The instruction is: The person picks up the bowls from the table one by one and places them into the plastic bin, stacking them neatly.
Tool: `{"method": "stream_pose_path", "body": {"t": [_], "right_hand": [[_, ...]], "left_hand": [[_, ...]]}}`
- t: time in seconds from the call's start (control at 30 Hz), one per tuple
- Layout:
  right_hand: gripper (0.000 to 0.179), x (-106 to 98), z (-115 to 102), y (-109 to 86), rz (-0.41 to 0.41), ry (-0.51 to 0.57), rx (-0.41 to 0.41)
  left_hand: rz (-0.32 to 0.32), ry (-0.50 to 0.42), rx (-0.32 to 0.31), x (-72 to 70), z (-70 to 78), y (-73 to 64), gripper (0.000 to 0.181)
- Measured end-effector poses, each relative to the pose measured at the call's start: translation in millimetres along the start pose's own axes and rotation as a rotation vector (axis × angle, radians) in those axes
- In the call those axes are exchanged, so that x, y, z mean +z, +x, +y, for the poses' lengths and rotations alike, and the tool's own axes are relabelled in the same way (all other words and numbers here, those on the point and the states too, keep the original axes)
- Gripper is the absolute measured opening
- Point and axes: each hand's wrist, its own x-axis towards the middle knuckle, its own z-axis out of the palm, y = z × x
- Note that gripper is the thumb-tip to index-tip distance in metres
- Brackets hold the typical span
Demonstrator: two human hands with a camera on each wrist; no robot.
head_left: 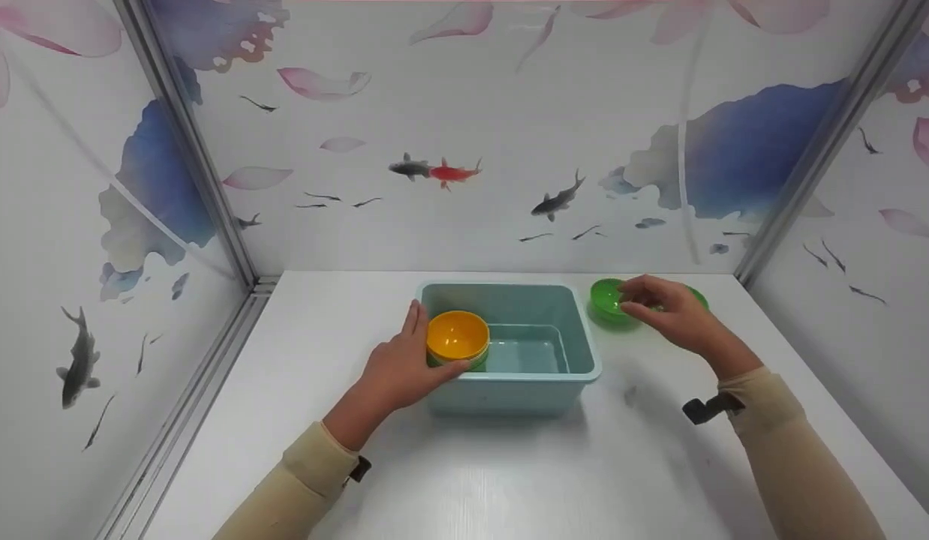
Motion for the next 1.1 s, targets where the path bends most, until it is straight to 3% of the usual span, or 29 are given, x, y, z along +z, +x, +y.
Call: {"method": "stream_pose_path", "body": {"t": [0.27,0.5,0.7,0.97,1.1], "right_hand": [[0.023,-2.3,34.1,-31.4,0.141,-0.066,0.063],[0.022,2.9,48.8,-47.0,0.153,-0.095,0.14],[0.027,2.8,55.9,-48.9,0.165,-0.087,0.188],[0.033,-0.6,86.9,-49.5,0.39,-0.144,0.234],[0.051,-7.1,108.8,-45.1,0.412,-0.176,0.261]], "left_hand": [[0.012,-0.007,0.003,-0.9,0.5,-0.5,0.13],[0.0,-0.011,0.003,2.6,0.2,-0.5,0.129],[-0.003,-0.007,-0.002,3.6,-1.1,-0.4,0.129],[-0.008,-0.013,-0.005,3.5,-1.0,1.4,0.129],[-0.006,-0.018,-0.019,2.0,-1.2,1.8,0.129]]}}
